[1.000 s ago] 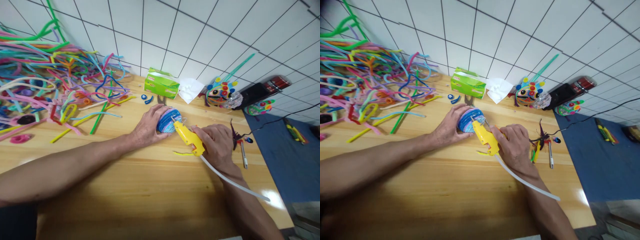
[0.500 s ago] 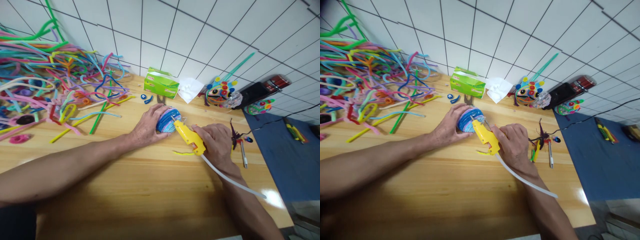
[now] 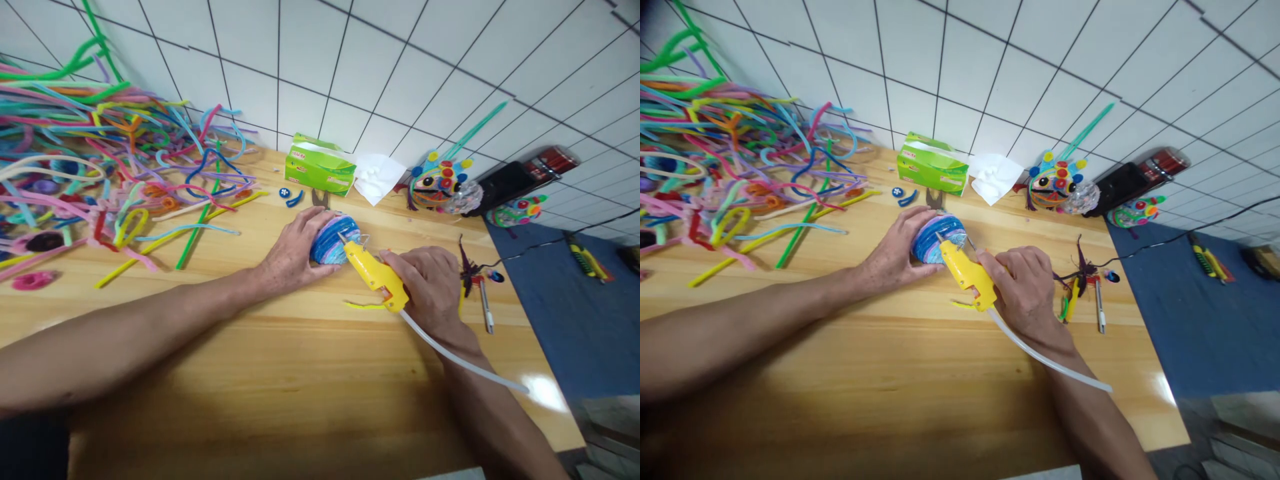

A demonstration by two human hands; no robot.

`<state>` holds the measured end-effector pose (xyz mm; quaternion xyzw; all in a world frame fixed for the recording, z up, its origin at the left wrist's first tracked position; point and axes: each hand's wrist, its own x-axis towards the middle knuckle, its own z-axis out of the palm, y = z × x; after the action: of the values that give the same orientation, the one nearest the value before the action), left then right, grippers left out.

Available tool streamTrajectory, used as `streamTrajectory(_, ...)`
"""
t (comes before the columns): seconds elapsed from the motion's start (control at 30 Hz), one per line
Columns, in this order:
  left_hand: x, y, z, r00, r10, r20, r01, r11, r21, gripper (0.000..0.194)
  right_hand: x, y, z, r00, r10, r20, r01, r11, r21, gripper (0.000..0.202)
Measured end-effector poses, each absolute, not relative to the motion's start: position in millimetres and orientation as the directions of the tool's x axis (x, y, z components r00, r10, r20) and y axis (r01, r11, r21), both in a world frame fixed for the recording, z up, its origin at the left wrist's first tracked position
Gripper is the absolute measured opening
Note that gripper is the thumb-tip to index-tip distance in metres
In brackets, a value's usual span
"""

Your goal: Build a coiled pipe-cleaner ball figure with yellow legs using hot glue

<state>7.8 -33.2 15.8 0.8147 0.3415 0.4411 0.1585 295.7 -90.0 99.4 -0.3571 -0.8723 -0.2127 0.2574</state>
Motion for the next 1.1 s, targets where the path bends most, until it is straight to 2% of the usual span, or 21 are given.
streamTrajectory(0.4, 8.1, -33.3, 16.5, 0.372, 0.695, 0.616, 0.417, -0.717, 0.558, 0.100, 294.9, -88.8, 101.9, -0.622, 0.497, 0.606, 0.720, 0.666, 0.193, 0.026)
streamTrajectory(1.1, 7.7, -33.2, 17.7, 0.374, 0.678, 0.633, 0.391, -0.734, 0.555, 0.099, 299.6, -89.0, 102.1, -0.590, 0.522, 0.616, 0.732, 0.667, 0.136, 0.031)
